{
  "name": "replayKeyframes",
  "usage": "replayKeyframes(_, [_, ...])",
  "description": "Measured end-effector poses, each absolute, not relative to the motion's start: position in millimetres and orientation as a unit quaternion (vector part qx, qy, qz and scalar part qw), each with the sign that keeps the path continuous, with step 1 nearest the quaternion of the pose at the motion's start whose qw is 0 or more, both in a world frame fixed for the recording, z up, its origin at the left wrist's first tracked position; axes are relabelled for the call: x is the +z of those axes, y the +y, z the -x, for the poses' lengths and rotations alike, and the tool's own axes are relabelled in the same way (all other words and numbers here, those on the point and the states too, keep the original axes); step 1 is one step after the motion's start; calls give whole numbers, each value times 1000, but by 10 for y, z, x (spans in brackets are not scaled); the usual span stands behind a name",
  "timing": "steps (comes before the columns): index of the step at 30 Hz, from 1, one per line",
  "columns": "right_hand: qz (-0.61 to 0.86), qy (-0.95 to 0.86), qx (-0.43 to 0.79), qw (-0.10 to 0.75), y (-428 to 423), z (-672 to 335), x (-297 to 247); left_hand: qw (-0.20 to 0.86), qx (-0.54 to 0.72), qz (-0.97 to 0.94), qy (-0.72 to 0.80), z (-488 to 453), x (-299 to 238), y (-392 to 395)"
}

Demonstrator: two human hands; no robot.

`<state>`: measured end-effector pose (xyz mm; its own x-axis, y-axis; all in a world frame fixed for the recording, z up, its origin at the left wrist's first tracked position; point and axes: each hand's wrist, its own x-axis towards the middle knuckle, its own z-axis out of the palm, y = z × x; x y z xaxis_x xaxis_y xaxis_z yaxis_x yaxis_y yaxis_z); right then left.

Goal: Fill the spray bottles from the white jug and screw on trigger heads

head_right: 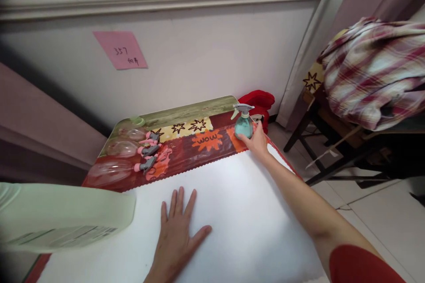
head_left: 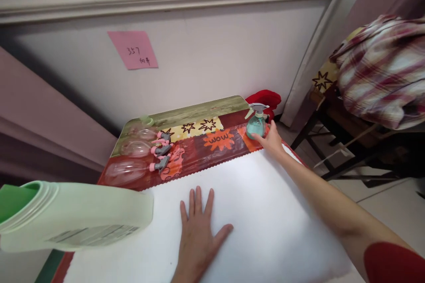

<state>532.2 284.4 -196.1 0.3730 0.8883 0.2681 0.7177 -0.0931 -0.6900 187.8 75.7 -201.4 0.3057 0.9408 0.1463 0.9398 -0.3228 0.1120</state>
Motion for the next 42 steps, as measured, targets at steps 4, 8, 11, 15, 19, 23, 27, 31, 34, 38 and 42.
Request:
replayKeyframes(4, [743, -612, 62, 262, 2400, -5451, -2149, 10, 85, -806, 585, -1882, -1992, 747])
replayKeyframes(8, [754, -644, 35, 125, 2158, -5605, -2345, 63, 62, -794, 601, -1920, -1895, 734])
replayKeyframes(11, [750, -652, 12, 107, 2144, -5674, -2426, 119, 54, -783, 608, -1947, -1815, 710])
replayKeyframes(15, [728, -657, -57, 185, 2102, -5686, -2425, 154, 86, -773, 609, -1966, -1783, 660])
replayKeyframes(19, [678, -654, -166, 292, 2008, -5670, -2385, 152, 106, -769, 612, -1989, -1804, 608])
replayKeyframes(23, [654, -661, -212, 299, 2010, -5693, -2412, 149, 112, -771, 609, -2009, -1790, 563])
replayKeyframes(27, [657, -659, -223, 291, 2052, -5729, -2471, 149, 122, -771, 607, -2005, -1762, 530])
replayKeyframes(31, [658, -659, -232, 281, 2064, -5744, -2496, 153, 125, -772, 604, -1983, -1755, 515])
replayKeyframes(34, [654, -667, -237, 268, 2066, -5766, -2506, 160, 122, -776, 598, -1963, -1747, 523])
replayKeyframes(38, [665, -669, -224, 246, 2062, -5786, -2502, 175, 125, -775, 594, -1940, -1751, 554])
replayKeyframes(42, [676, -661, -211, 247, 2052, -5750, -2466, 199, 131, -769, 593, -1922, -1799, 561])
